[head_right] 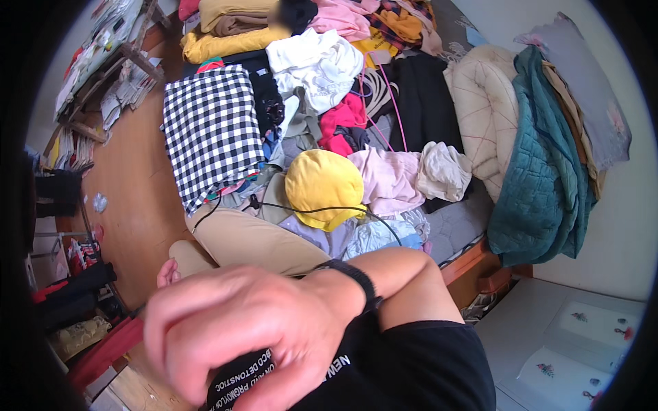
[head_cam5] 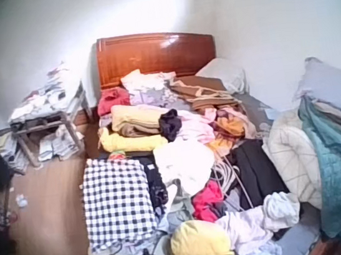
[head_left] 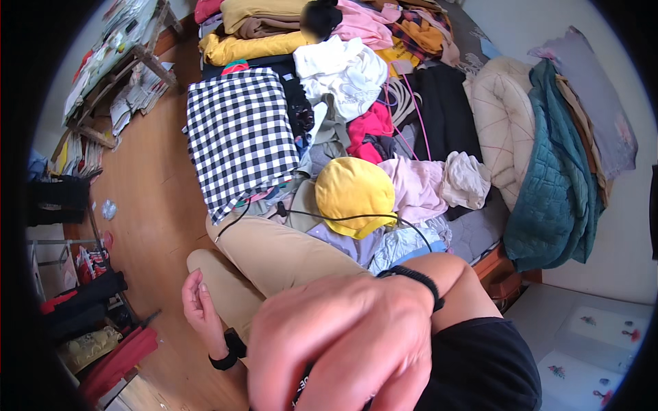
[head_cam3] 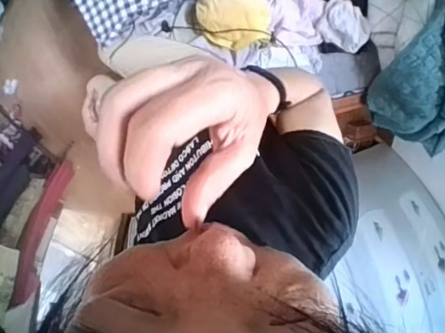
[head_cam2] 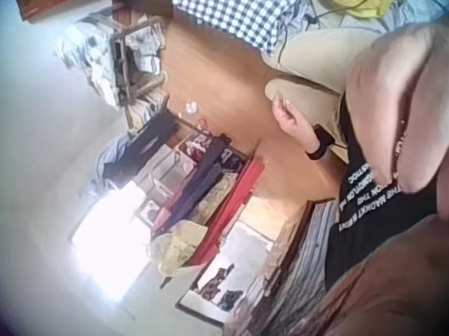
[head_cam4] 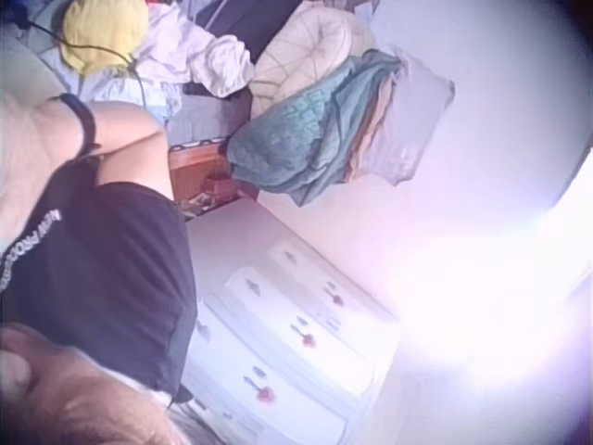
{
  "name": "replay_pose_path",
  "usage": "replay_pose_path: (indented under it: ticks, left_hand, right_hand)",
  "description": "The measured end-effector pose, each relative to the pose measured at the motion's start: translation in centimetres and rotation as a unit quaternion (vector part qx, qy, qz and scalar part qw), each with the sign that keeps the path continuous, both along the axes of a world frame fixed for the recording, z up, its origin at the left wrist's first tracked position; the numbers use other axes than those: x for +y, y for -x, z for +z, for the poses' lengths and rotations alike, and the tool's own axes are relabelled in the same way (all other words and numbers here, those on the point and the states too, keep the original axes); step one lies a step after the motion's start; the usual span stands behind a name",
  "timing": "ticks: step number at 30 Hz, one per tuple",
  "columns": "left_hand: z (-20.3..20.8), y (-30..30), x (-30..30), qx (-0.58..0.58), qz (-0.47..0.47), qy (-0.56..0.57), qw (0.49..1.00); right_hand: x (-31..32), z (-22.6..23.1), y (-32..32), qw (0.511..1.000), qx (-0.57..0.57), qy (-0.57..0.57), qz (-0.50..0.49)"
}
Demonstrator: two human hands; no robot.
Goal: Folding various articles of clothing on a bed.
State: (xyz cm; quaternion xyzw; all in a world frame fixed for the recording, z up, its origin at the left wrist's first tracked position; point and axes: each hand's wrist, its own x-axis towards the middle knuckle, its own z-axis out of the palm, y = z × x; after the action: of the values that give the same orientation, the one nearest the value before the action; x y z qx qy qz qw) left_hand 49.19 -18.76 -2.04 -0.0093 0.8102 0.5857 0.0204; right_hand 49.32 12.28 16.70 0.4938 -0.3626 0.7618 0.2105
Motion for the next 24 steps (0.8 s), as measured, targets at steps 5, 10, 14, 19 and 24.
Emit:
replay_pose_path:
  ticks: [5, 10, 14, 19, 24]
  left_hand:
    - [3.5, 0.6, 4.3, 0.024, -0.048, 0.037, 0.998]
    - [2.8, -0.3, 1.5, 0.04, -0.061, 0.077, 0.994]
    - [3.0, -0.6, 1.3, 0.051, -0.031, 0.067, 0.996]
    - [4.0, -0.2, 1.1, 0.07, -0.031, 0.089, 0.993]
    - [3.0, 0.6, -0.3, 0.069, -0.012, 0.081, 0.994]
  right_hand:
    - [-3.0, 1.2, -1.8, 0.988, -0.032, 0.152, -0.019]
    - [-4.3, 2.1, -2.8, 0.954, -0.076, 0.266, 0.118]
    - [-3.8, 2.7, -2.2, 0.959, -0.029, 0.249, 0.13]
    - [-1.3, 3.6, -1.9, 0.978, -0.027, 0.162, 0.127]
    - [-0.5, 4.1, -3.6, 0.935, -0.154, 0.156, 0.28]
